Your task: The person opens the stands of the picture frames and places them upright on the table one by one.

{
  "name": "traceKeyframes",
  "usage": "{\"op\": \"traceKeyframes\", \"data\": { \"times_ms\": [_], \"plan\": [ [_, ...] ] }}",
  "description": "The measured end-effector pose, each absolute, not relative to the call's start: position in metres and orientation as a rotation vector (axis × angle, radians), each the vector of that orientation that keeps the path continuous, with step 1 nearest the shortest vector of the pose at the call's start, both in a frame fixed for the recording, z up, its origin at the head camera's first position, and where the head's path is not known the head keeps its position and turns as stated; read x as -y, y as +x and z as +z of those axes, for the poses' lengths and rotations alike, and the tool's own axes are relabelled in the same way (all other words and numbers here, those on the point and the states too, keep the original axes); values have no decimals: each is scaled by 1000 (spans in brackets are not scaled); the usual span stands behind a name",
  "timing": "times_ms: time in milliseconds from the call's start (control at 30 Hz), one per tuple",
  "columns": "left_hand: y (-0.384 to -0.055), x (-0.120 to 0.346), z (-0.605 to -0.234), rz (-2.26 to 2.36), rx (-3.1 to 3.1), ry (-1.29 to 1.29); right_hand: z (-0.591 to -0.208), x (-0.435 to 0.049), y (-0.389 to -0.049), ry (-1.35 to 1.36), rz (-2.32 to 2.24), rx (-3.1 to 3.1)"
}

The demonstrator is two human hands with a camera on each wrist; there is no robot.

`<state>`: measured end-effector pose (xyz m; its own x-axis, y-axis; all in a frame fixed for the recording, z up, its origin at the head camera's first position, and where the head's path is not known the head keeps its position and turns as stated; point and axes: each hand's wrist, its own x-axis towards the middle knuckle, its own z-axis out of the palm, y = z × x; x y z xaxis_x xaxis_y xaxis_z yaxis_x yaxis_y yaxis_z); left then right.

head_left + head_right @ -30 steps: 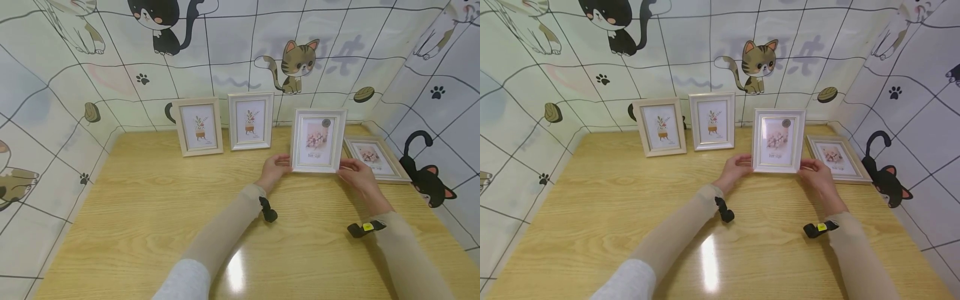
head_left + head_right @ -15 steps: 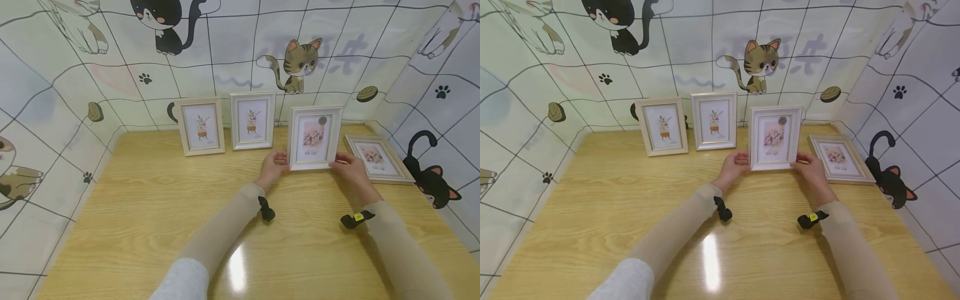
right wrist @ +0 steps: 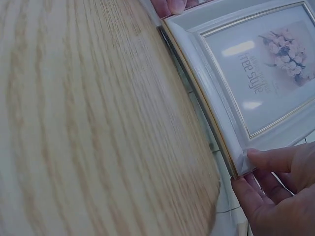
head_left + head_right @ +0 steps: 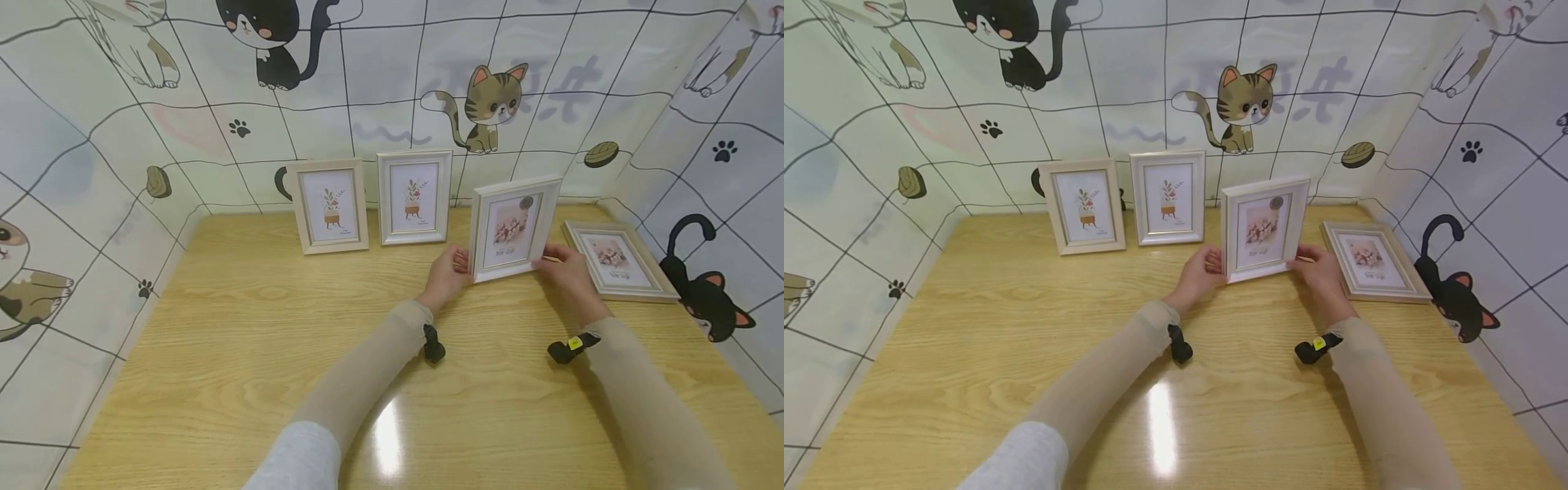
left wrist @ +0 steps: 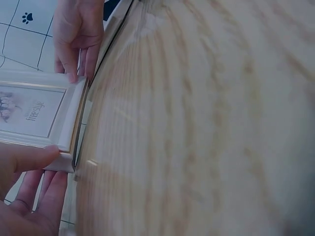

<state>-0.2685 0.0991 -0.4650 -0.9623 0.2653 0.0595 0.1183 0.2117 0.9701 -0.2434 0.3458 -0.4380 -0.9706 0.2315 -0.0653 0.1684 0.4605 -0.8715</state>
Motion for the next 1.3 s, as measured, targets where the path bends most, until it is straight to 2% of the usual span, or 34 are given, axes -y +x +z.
{"op": "traceKeyframes", "data": {
  "times_ms": [633,1300],
  "plan": [
    [-264,-97,-457,1672,-2516,492,-444,-338,-265,-378,1459,2651],
    [-264,-97,-458,1630,-2527,555,-437,-334,-259,-312,1510,2586]
  ]
}}
